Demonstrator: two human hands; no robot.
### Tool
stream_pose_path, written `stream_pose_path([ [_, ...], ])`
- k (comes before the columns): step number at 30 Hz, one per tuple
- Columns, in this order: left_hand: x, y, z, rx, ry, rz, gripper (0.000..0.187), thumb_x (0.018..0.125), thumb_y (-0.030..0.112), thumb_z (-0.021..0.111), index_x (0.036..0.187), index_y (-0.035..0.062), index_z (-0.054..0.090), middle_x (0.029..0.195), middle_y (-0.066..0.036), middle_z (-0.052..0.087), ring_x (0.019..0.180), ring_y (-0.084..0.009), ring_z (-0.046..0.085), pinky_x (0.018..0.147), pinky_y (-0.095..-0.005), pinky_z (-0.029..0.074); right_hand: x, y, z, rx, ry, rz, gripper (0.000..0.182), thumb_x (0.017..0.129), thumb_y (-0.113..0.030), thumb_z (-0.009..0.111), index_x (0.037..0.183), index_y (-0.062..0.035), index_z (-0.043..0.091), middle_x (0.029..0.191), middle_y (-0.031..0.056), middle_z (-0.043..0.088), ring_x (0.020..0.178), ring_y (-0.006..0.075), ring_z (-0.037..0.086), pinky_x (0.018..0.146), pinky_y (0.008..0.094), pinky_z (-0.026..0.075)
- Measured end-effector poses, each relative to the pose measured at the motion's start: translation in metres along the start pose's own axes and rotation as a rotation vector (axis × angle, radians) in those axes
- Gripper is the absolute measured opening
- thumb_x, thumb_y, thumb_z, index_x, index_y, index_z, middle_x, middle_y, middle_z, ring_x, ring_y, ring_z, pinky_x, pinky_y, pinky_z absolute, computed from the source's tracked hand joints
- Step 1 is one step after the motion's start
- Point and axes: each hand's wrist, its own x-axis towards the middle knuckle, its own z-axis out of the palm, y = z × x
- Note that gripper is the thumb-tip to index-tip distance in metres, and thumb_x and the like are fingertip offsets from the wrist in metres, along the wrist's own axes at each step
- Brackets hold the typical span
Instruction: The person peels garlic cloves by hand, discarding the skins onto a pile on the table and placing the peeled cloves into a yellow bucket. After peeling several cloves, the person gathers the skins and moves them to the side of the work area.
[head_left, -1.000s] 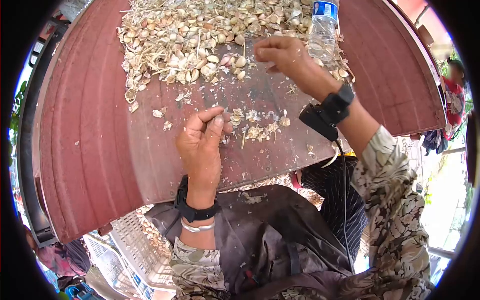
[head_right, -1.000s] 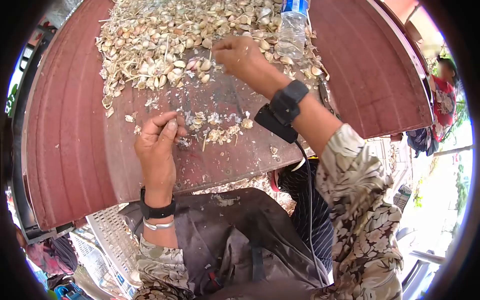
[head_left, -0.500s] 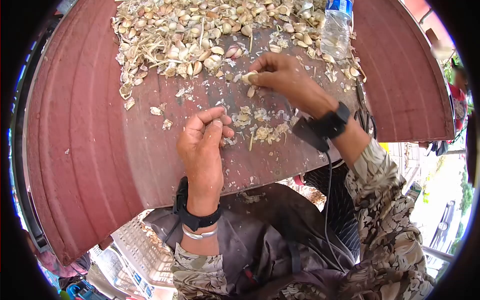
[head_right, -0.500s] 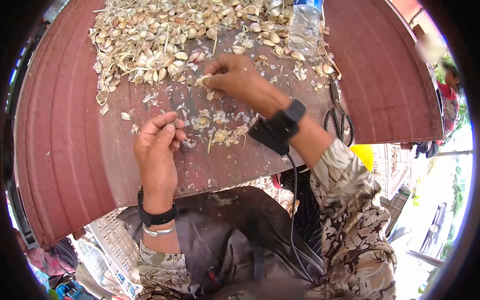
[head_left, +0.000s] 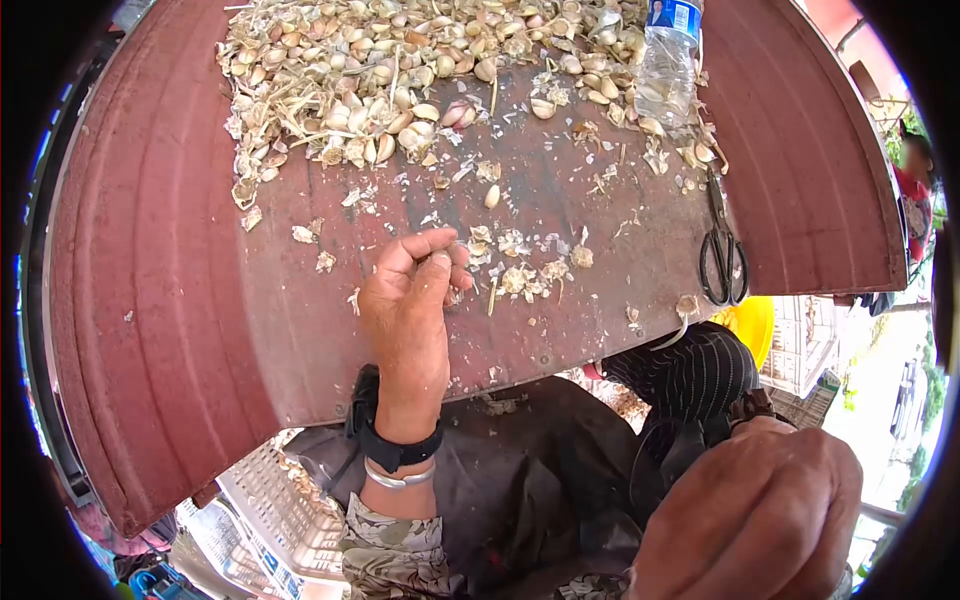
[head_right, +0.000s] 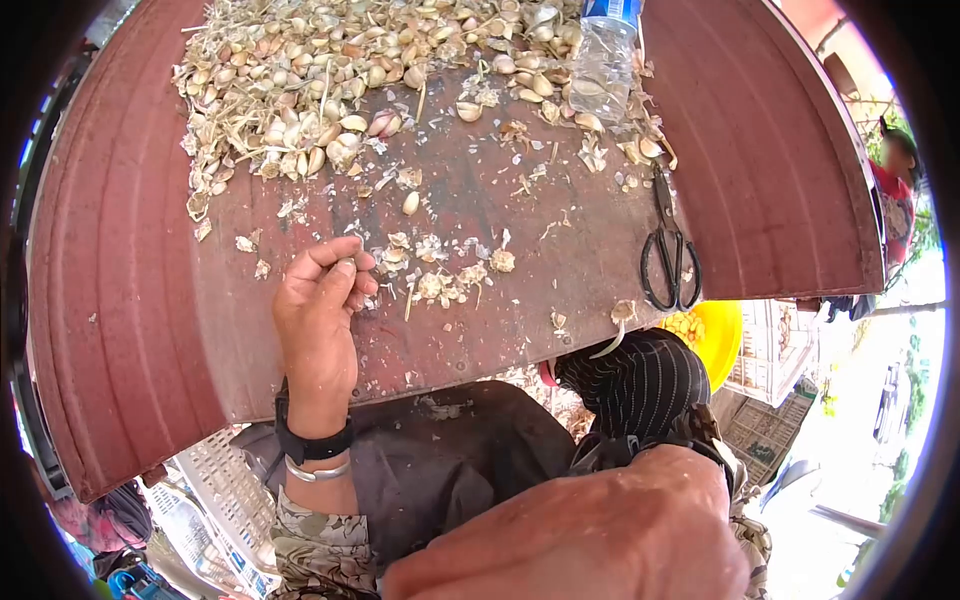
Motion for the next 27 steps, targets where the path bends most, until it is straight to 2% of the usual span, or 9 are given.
stream_pose_path([
  [10,0.001,0.002,-0.001,-0.191,-0.060,-0.116,0.020,0.093,0.012,0.055,0.106,-0.0014,0.060,0.090,-0.009,0.066,0.072,-0.0109,0.061,0.062,-0.0208,0.044,0.007,-0.028,0.034,0.263,0.251,0.061,0.008,0.068,0.014,0.071,0.072,0.0114,0.065,0.068,0.0222,0.061,0.049,0.0244,0.058,0.042,0.0269,0.046],
  [11,-0.001,0.003,-0.001,-0.252,-0.088,-0.185,0.023,0.095,0.019,0.055,0.107,-0.0010,0.060,0.090,-0.009,0.066,0.072,-0.0120,0.061,0.063,-0.0212,0.046,0.009,-0.031,0.073,0.249,0.715,0.110,0.004,0.070,0.013,0.067,0.072,0.0102,0.065,0.069,0.0242,0.060,0.050,0.0266,0.057,0.042,0.0289,0.046],
  [12,-0.002,0.004,0.000,-0.255,-0.087,-0.191,0.023,0.095,0.019,0.055,0.107,-0.0010,0.060,0.090,-0.009,0.066,0.072,-0.0120,0.061,0.063,-0.0212,0.046,0.002,-0.028,0.067,0.247,0.718,0.115,0.004,0.070,0.013,0.067,0.072,0.0102,0.065,0.069,0.0242,0.060,0.050,0.0266,0.057,0.042,0.0289,0.046],
  [15,-0.003,0.008,0.003,-0.531,-0.167,-0.482,0.046,0.098,0.043,0.045,0.109,0.0006,0.058,0.094,-0.008,0.063,0.085,-0.0171,0.062,0.066,-0.0266,0.049,-0.002,0.017,0.000,-0.397,0.192,0.289,0.014,0.085,-0.014,0.069,0.092,-0.0057,0.060,0.100,0.0025,0.061,0.085,0.0175,0.057,0.069,0.0308,0.049],
  [16,-0.003,0.009,0.003,-0.533,-0.168,-0.478,0.046,0.098,0.043,0.045,0.109,0.0006,0.058,0.094,-0.008,0.063,0.085,-0.0171,0.062,0.066,-0.0266,0.049,0.002,0.031,-0.020,-0.815,-0.071,0.296,0.021,0.083,-0.016,0.069,0.100,-0.0048,0.064,0.107,0.0084,0.059,0.091,0.0212,0.060,0.067,0.0318,0.051],
  [19,-0.002,-0.001,-0.007,-0.742,-0.347,-0.561,0.035,0.099,0.033,0.048,0.107,0.0007,0.058,0.094,-0.009,0.062,0.083,-0.0168,0.061,0.062,-0.0266,0.048,-0.009,0.078,-0.024,-0.908,0.164,0.405,0.020,0.080,-0.005,0.067,0.099,-0.0019,0.062,0.102,0.0171,0.057,0.090,0.0343,0.059,0.073,0.0387,0.049],
  [22,-0.001,-0.004,-0.008,-0.622,-0.281,-0.496,0.026,0.098,0.023,0.050,0.106,-0.0005,0.057,0.093,-0.010,0.062,0.078,-0.0152,0.061,0.059,-0.0234,0.047,-0.017,0.112,-0.060,-0.993,0.225,0.568,0.018,0.083,-0.008,0.064,0.099,-0.0013,0.061,0.101,0.0190,0.057,0.089,0.0356,0.059,0.073,0.0401,0.049],
  [25,-0.002,-0.004,-0.007,-0.614,-0.214,-0.467,0.019,0.095,0.011,0.049,0.105,-0.0038,0.057,0.094,-0.014,0.060,0.077,-0.0155,0.058,0.057,-0.0225,0.046,-0.020,0.140,-0.077,-1.264,0.053,0.410,0.015,0.085,-0.010,0.061,0.097,-0.0006,0.060,0.097,0.0186,0.057,0.086,0.0362,0.058,0.071,0.0411,0.048],
  [27,-0.003,-0.004,-0.008,-0.583,-0.204,-0.446,0.019,0.095,0.011,0.049,0.106,-0.0035,0.057,0.095,-0.014,0.061,0.078,-0.0155,0.058,0.058,-0.0227,0.046,-0.013,0.139,-0.074,-1.294,-0.088,0.583,0.014,0.085,-0.009,0.059,0.096,0.0003,0.059,0.098,0.0179,0.058,0.085,0.0376,0.057,0.069,0.0413,0.047],
])
